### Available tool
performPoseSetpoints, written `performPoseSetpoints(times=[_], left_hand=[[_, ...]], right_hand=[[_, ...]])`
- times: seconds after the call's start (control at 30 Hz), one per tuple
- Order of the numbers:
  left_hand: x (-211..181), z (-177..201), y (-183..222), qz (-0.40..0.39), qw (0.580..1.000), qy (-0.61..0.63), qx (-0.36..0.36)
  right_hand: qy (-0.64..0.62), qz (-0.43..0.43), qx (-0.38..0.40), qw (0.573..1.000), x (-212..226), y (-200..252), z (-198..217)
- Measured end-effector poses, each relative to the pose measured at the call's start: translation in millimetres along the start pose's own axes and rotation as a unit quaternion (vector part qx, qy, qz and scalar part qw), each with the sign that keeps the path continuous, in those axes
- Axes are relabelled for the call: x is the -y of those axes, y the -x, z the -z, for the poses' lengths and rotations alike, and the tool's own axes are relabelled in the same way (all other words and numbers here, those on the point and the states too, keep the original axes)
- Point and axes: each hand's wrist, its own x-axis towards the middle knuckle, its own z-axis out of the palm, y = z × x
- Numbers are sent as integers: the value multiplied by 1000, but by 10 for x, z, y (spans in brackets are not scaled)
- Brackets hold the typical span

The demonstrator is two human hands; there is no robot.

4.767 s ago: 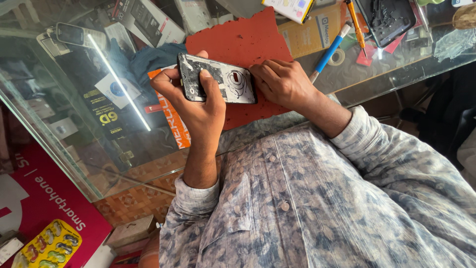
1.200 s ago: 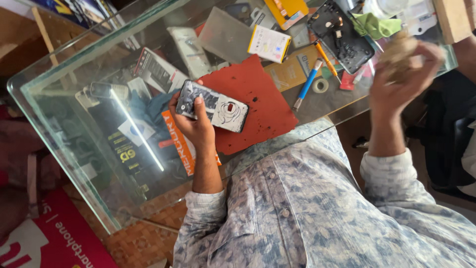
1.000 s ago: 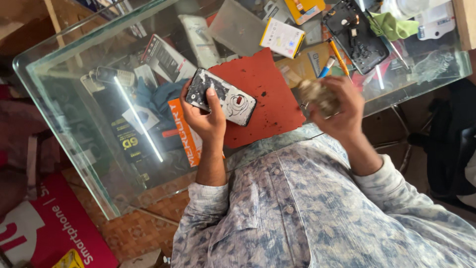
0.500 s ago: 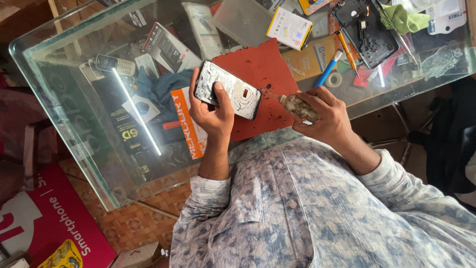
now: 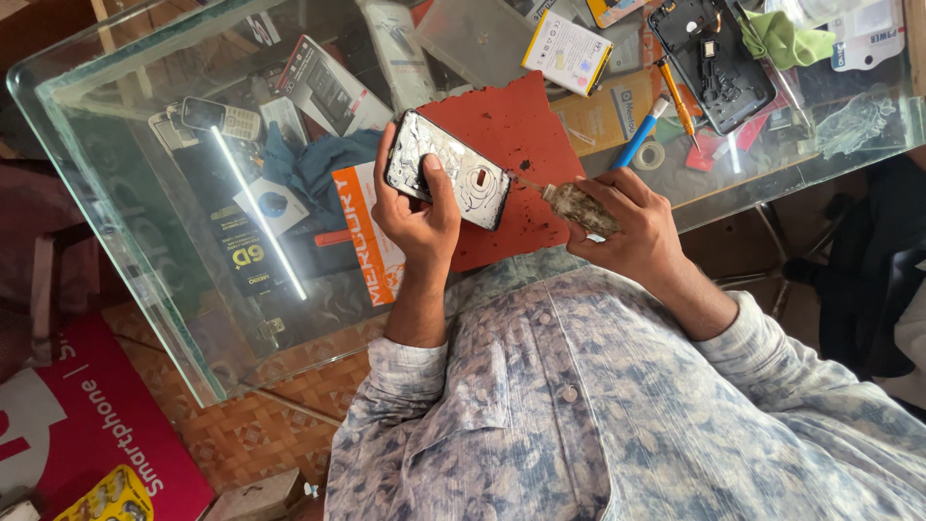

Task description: The person holds a disassembled smartphone back panel and repeatedly scrapes and wipes its surface with a small tool and a cloth. The person works on the same panel throughout, removing residue and debris from the back surface.

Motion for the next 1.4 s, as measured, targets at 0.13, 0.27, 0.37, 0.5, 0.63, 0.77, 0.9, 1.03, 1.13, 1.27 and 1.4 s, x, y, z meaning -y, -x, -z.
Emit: performPoseSetpoints(times=[0.13, 0.27, 0.37, 0.5, 0.63, 0.77, 0.9, 1.03, 1.13, 1.27, 1.4], left_hand=[[0, 6, -4, -4, 1000, 1, 2], [-15, 14, -7, 3, 1000, -9, 4], [-23, 5, -1, -3, 1000, -6, 0], [-19, 0, 18, 2, 1000, -11, -6], [2, 6, 13, -10, 1000, -11, -4], [10, -8, 4, -4, 1000, 26, -5], [16, 23, 36, 32, 997, 66, 1], [24, 50, 85, 88, 992, 77, -35], [15, 66, 56, 9, 997, 64, -34], [-49, 84, 64, 31, 997, 65, -14], [-165, 27, 120, 48, 997, 66, -18]], right_hand=[[11, -8, 3, 1000, -2, 12, 5], [9, -17, 4, 1000, -8, 49, 17], [3, -15, 5, 1000, -14, 70, 28], [-12, -9, 11, 1000, 5, 109, 19], [-73, 11, 41, 996, -54, 152, 54], [-128, 34, -19, 991, -295, 174, 122], [-265, 14, -193, 945, -743, 313, 161], [-124, -29, -386, 914, -1489, 453, 384], [-37, -45, -421, 905, -2106, 548, 665], [-6, -111, -422, 900, -2600, 578, 817], [98, -99, -407, 903, -2494, 445, 858]])
